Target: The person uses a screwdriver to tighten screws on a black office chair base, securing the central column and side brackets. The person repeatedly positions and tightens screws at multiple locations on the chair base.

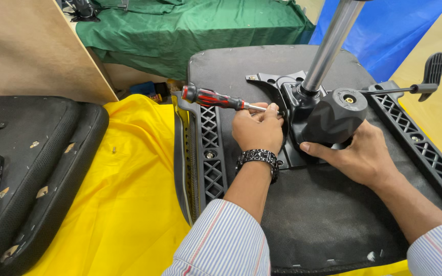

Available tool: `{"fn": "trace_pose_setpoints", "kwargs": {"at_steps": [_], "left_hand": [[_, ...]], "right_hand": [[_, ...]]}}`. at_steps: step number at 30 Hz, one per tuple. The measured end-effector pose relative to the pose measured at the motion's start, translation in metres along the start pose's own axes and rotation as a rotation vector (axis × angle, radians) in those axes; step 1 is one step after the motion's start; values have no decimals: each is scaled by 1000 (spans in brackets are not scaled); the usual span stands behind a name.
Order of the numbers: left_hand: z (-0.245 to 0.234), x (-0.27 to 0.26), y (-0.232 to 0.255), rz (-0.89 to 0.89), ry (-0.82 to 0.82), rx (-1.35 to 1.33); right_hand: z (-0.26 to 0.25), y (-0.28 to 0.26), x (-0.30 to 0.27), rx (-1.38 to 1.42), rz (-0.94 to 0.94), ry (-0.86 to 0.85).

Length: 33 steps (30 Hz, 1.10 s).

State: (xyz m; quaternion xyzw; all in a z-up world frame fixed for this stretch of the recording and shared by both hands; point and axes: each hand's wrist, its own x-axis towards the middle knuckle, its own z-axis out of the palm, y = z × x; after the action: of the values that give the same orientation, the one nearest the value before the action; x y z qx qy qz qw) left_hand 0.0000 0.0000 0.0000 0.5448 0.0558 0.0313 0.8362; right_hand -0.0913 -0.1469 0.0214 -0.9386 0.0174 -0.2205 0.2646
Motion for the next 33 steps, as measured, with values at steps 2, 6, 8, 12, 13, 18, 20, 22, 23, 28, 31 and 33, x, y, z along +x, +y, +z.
{"fn": "trace_pose_setpoints", "kwargs": {"at_steps": [2, 6, 8, 12, 13, 18, 20, 22, 23, 28, 31, 33], "left_hand": [[-2, 0, 1, -19, -10, -26], [-2, -3, 4, -1, -14, -21], [-2, -5, 4, 5, 4, 24], [0, -8, 5, 78, 50, 163], [0, -8, 5, 97, 61, 173], [3, -8, 3, 132, 105, 159], [2, -9, 3, 142, 102, 189], [1, -9, 3, 143, 109, 214], [1, -10, 3, 138, 117, 226], [1, -11, 4, 158, 137, 292], [1, -12, 4, 171, 145, 301], [2, -12, 4, 168, 147, 311]], "right_hand": [[0, 0, -1, 24, -20, 7], [1, 0, 0, 72, -6, 2], [1, 0, -1, 68, -16, 4], [0, -1, -1, 27, -6, 9], [0, -1, -1, 18, -14, 13], [0, 0, -1, 11, -38, 26], [0, 0, -1, 10, -68, 38], [0, -1, 0, -1, -77, 37], [0, -1, 0, -13, -66, 30], [0, -1, 0, -16, -77, 33], [0, -2, -1, -20, -59, 32], [0, -2, -1, -31, -26, 18]]}}
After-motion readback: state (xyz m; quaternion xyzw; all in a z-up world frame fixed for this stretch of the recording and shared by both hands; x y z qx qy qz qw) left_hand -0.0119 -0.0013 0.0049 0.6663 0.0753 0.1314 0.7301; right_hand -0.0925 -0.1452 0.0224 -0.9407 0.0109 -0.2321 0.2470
